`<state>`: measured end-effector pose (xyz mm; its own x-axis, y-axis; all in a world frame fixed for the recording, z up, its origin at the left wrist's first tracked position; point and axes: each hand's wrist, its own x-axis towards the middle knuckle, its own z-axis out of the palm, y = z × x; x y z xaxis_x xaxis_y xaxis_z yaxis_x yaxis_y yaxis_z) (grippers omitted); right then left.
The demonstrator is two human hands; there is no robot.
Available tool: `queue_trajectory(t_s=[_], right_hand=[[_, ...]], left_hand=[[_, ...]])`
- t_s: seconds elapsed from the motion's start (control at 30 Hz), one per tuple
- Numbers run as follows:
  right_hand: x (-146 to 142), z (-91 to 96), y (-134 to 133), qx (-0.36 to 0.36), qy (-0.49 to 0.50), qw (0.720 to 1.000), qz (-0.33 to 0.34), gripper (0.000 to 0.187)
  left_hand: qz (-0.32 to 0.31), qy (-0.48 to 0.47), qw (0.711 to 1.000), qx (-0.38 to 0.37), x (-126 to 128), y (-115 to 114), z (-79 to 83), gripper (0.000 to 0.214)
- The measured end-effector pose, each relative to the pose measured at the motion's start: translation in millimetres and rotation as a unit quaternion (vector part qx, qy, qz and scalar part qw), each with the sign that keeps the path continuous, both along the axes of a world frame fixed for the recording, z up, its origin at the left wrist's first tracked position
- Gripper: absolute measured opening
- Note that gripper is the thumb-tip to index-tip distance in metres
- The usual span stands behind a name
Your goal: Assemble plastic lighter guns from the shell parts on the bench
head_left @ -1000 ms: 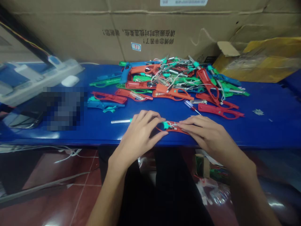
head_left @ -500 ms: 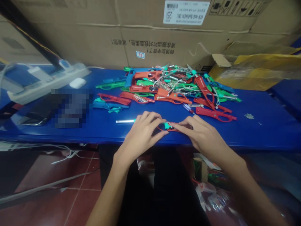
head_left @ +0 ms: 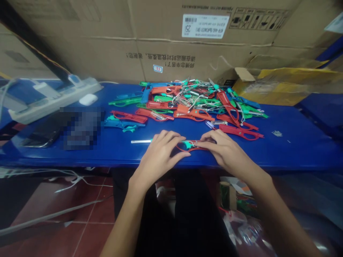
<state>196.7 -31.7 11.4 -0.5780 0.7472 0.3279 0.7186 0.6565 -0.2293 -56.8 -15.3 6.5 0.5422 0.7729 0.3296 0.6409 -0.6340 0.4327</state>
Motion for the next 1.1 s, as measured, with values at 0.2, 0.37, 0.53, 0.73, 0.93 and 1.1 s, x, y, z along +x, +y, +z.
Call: queue_trajectory(t_s=[0.2,0.37,0.53,0.73,0.93,1.1], right_hand=[[-2.7,-8.3,5.9,0.042,0.039,0.998,0.002,0.023],[-12.2,-10.3,3.4,0.035,0.066,0.997,-0.013,0.022],[-14.0,-11.2,3.0,0.018,0.040,0.999,-0.028,0.032],[-13.2,-9.9,3.9,0.004,0.034,0.999,-0.011,0.033],[-13.6,-8.4,3.6,-0.012,0.043,0.999,-0.002,0.038],[-14.1,-8.7,3.6,0.006,0.029,1.000,-0.008,0.038]], left_hand=[[0.031,-0.018,0.999,0.003,0.5,-0.1,-0.9,0.031],[0.029,-0.005,0.999,0.029,1.7,2.6,-2.3,0.029],[0.029,-0.011,0.999,0.025,1.4,1.8,-1.4,0.030],[0.054,-0.007,0.998,0.029,2.0,2.1,-0.9,0.019],[0.066,0.012,0.996,0.053,6.5,4.3,-3.1,0.015],[0.066,0.055,0.992,0.093,8.2,3.1,-3.3,0.020]])
